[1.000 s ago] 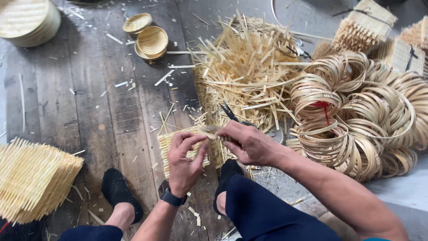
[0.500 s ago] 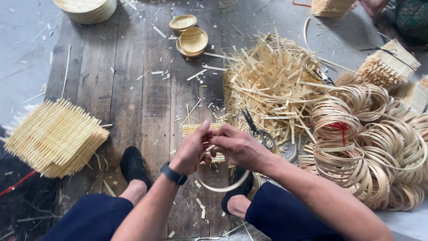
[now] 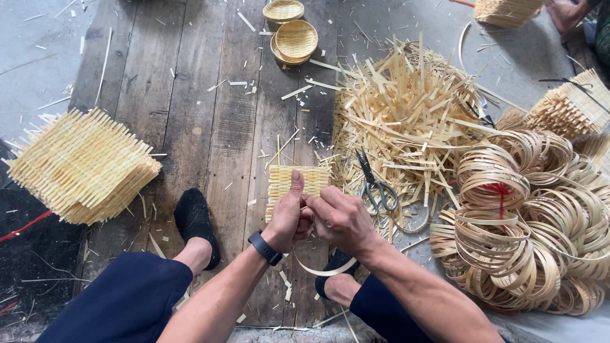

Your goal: The person weaves small bamboo bowls by placing a circular bamboo ring onto a flat woven mat, then uses shears to trim the excess mat material around the ring. The person repeats this process for multiple bowls, stacking the finished items on the wooden floor.

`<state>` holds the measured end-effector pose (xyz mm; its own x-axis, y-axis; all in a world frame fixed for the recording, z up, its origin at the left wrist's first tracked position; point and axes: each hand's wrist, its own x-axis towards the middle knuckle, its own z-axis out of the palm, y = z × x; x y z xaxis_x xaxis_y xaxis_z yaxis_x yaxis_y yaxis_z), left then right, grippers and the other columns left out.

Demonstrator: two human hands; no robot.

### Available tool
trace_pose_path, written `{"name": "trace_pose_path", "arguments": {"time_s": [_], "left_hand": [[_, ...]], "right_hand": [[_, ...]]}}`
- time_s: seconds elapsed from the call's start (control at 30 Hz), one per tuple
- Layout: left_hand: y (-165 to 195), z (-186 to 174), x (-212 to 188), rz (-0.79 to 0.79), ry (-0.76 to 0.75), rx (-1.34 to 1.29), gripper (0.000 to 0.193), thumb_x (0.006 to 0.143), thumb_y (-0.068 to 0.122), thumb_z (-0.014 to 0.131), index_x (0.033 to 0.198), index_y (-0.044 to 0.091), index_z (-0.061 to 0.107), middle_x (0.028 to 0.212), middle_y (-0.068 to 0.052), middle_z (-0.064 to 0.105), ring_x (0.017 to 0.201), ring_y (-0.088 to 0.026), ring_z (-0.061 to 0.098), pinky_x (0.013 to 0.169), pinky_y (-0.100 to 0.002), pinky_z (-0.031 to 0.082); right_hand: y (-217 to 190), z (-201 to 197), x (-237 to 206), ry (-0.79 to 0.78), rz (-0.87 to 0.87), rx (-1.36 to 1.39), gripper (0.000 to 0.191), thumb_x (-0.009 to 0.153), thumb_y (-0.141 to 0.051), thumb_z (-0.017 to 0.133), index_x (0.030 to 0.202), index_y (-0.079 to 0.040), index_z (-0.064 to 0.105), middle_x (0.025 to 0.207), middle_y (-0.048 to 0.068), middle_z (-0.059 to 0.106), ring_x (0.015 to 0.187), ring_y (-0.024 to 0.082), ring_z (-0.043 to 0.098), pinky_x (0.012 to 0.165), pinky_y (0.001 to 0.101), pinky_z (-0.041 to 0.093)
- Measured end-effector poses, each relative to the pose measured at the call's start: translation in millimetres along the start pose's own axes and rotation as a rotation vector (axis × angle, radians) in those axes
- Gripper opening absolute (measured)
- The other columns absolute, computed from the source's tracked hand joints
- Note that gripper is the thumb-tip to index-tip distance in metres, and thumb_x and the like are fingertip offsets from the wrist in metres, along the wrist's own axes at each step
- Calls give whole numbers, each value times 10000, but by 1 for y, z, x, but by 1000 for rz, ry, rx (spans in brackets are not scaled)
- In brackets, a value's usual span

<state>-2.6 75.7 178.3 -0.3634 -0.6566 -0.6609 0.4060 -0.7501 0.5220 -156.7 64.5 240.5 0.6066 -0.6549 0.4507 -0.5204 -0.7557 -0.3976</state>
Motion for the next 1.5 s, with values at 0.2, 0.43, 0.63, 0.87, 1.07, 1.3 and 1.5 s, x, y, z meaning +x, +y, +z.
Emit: {"name": "trace_pose_path", "arguments": {"time_s": [0.2, 0.43, 0.63, 0.87, 1.07, 1.3, 1.5], "left_hand": [[-14, -5, 11, 32, 33, -65, 720, 855, 882, 375, 603, 208, 390, 493, 96, 294, 357, -59, 252, 340, -264, 160], [-4, -35, 25, 179, -96, -115, 508, 969, 618, 571, 856, 128, 637, 565, 73, 442, 430, -59, 337, 399, -245, 242], [19, -62, 23, 367, -136, -577, 316, 999, 319, 591, 918, 26, 676, 662, 2, 559, 600, -103, 505, 586, -277, 436], [21, -62, 27, 264, -7, -392, 267, 1002, 218, 624, 784, 65, 610, 557, 37, 481, 442, -70, 398, 413, -239, 333], [8, -69, 35, 200, 87, -455, 282, 976, 185, 604, 706, 111, 571, 534, 35, 496, 373, -55, 327, 339, -230, 242], [-1, -61, 32, 288, -25, -562, 345, 989, 262, 581, 691, 89, 573, 501, 41, 451, 410, -77, 389, 391, -247, 324], [11, -64, 32, 146, 137, -224, 268, 954, 200, 590, 697, 129, 561, 523, 47, 450, 407, -66, 358, 399, -248, 300]], "right_hand": [[10, 13, -7, 14, 43, -7, 91, 816, -4, 726, 906, -10, 720, 704, 54, 498, 584, 189, 567, 489, 350, 467], [51, 25, -7, -122, 629, 630, 190, 892, -206, 699, 976, -38, 730, 812, 56, 691, 668, 148, 664, 583, 310, 575], [70, 38, -28, 102, 1099, 1682, 404, 1027, -299, 488, 1123, 46, 675, 765, 81, 671, 668, 193, 666, 647, 356, 592], [79, 58, -42, 107, 1040, 1785, 411, 1046, -343, 575, 909, 26, 693, 619, 16, 512, 552, 128, 501, 500, 287, 458], [73, 82, -45, 320, 993, 1918, 464, 1075, -298, 622, 661, -98, 553, 558, -20, 411, 466, 71, 343, 381, 226, 303], [63, 85, -43, 398, 1158, 1809, 464, 996, -383, 576, 679, -45, 609, 558, -16, 370, 479, 106, 366, 414, 257, 318], [70, 89, -50, 155, 1240, 1738, 443, 992, -352, 626, 668, -50, 614, 522, -76, 305, 416, 55, 283, 353, 220, 239]]}}
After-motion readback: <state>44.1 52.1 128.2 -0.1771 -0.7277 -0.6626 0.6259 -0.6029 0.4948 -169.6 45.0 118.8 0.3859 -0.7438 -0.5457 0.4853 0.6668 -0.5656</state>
